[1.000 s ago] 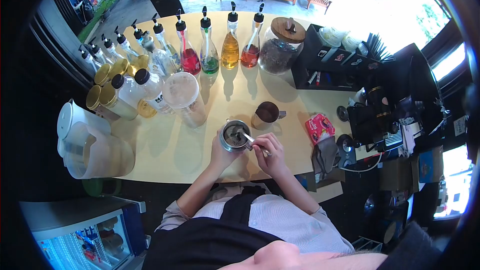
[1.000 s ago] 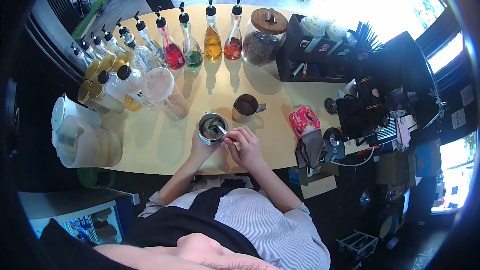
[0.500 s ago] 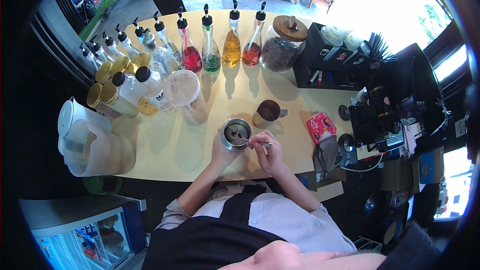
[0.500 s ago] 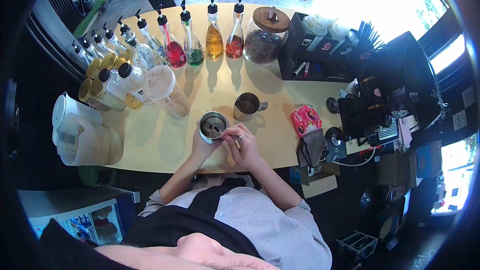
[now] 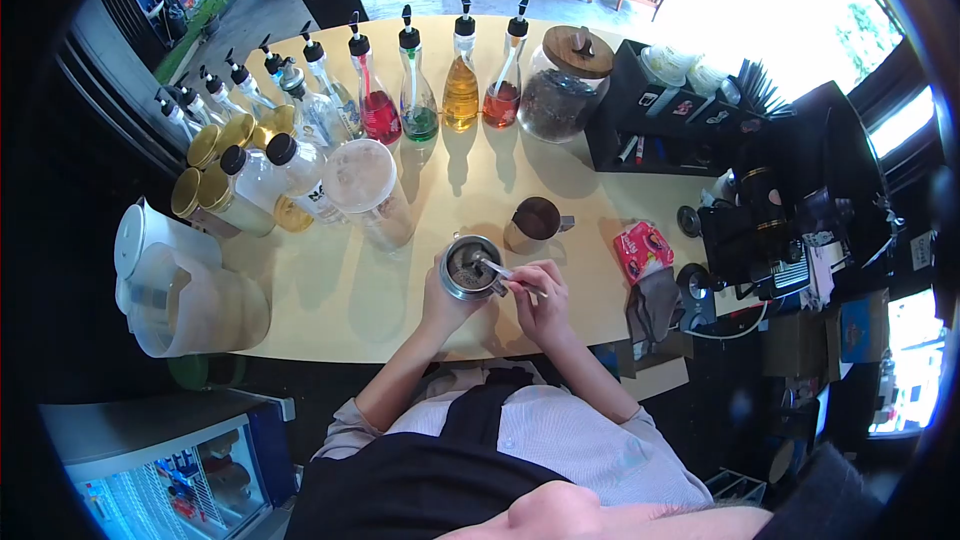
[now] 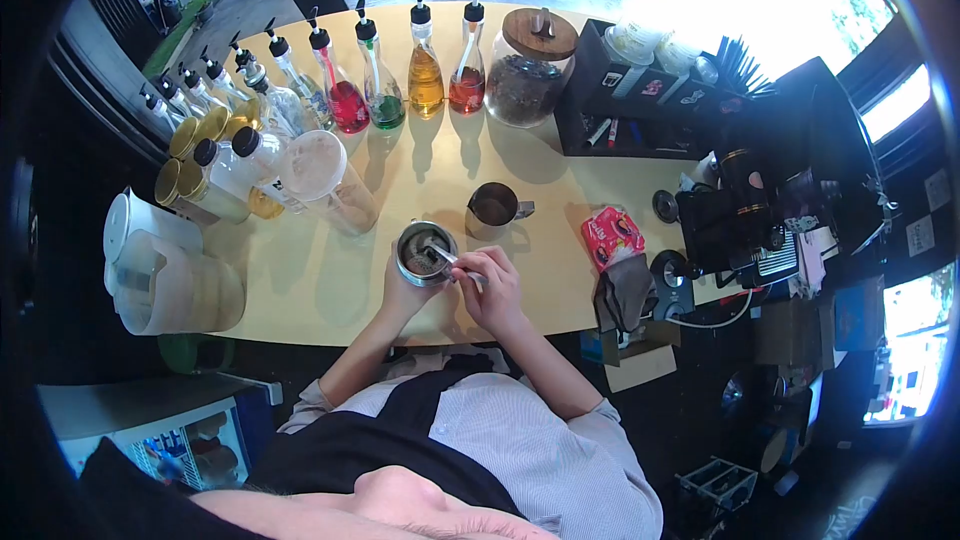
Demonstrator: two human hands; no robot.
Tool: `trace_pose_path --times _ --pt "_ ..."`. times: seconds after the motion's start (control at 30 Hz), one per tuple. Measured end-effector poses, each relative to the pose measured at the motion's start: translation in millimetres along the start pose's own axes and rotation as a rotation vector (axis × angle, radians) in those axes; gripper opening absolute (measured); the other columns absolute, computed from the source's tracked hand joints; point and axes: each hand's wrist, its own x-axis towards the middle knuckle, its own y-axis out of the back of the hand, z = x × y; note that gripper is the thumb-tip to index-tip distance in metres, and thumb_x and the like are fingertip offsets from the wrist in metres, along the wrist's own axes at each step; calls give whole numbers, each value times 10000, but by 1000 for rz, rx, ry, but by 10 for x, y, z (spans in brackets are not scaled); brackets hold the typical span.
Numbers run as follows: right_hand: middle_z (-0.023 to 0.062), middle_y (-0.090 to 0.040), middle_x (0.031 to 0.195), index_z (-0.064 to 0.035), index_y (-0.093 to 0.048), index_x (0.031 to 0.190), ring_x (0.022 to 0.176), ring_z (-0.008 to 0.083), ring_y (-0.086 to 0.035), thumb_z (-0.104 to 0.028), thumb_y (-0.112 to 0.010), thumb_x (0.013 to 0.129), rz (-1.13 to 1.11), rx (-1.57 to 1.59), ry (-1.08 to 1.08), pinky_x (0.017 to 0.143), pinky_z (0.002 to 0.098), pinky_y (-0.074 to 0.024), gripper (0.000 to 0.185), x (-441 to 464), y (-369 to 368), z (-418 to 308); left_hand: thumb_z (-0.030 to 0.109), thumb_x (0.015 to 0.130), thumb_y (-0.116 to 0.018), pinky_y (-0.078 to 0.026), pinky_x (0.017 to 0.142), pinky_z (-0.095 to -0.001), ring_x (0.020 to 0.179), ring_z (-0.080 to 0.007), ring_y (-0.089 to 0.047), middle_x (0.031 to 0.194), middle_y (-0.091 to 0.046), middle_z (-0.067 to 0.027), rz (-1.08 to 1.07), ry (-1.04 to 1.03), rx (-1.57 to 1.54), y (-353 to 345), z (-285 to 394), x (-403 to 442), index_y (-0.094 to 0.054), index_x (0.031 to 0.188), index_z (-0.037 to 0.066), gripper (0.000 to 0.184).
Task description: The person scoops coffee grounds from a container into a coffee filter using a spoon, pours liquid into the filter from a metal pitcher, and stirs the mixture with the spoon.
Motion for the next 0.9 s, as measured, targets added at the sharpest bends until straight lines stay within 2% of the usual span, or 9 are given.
trace_pose_path --times 0.03,0.13,0.23,0.37,0.5,0.57,0.7,0.77,0.9 --pt "103 -677 878 -31 -592 951 803 290 -624 -44 -654 890 -17 38 -33 687 364 -514 88 4 -13 -8 224 564 -937 -547 850 -392 986 -314 -685 1100 -667 -161 5 -2 -8 -5 -26 -4 -454 1286 15 893" --pt "120 -673 914 -25 -579 984 814 289 -618 -62 -592 931 -125 139 23 706 364 -513 65 8 -5 -28 219 566 -935 -549 849 -390 979 -312 -687 1090 -669 -161 19 -16 9 -19 -77 -10 -454 1293 13 896" --pt "130 -670 935 -20 -567 1018 801 292 -615 -67 -545 955 -84 200 -18 723 360 -511 81 -30 27 -52 212 559 -938 -550 851 -391 979 -308 -689 1090 -669 -163 14 -24 34 -17 -90 -9 -448 1300 12 911" --pt "113 -662 854 -30 -593 989 774 304 -617 -6 -579 902 68 269 -114 654 378 -507 91 2 90 -56 209 547 -942 -550 853 -396 986 -309 -687 1094 -667 -166 19 -24 28 -2 -7 -5 -439 1308 11 933" --pt "110 -661 843 -35 -597 977 763 292 -617 -1 -584 896 -30 146 -11 658 375 -509 88 40 114 -55 214 535 -948 -549 855 -395 987 -308 -687 1096 -666 -167 6 -24 40 3 -30 -2 -429 1315 9 959" --pt "119 -656 829 -10 -590 978 775 284 -617 -7 -545 923 -129 162 1 661 355 -506 71 56 79 -104 216 530 -951 -549 855 -394 987 -307 -687 1097 -666 -167 8 -27 39 -13 -78 -5 -427 1315 8 966" --pt "108 -658 822 -5 -574 1002 770 238 -645 1 -539 943 -86 153 0 650 325 -504 69 58 -9 -140 228 528 -955 -544 864 -394 998 -301 -683 1096 -664 -165 10 -21 6 -20 -74 -21 -433 1301 15 956" --pt "95 -662 833 0 -552 1029 783 183 -677 -33 -556 975 41 392 -368 650 290 -506 63 25 -45 -139 230 529 -956 -542 868 -395 1001 -299 -681 1096 -663 -165 5 -4 -8 -10 -67 -19 -435 1295 18 951" --pt "79 -665 870 7 -537 1042 807 157 -699 -87 -603 982 142 491 -493 714 270 -531 130 110 -8 -16 226 549 -951 -539 871 -387 993 -291 -684 1090 -666 -157 3 -34 53 8 -11 -4 -435 1283 15 921"
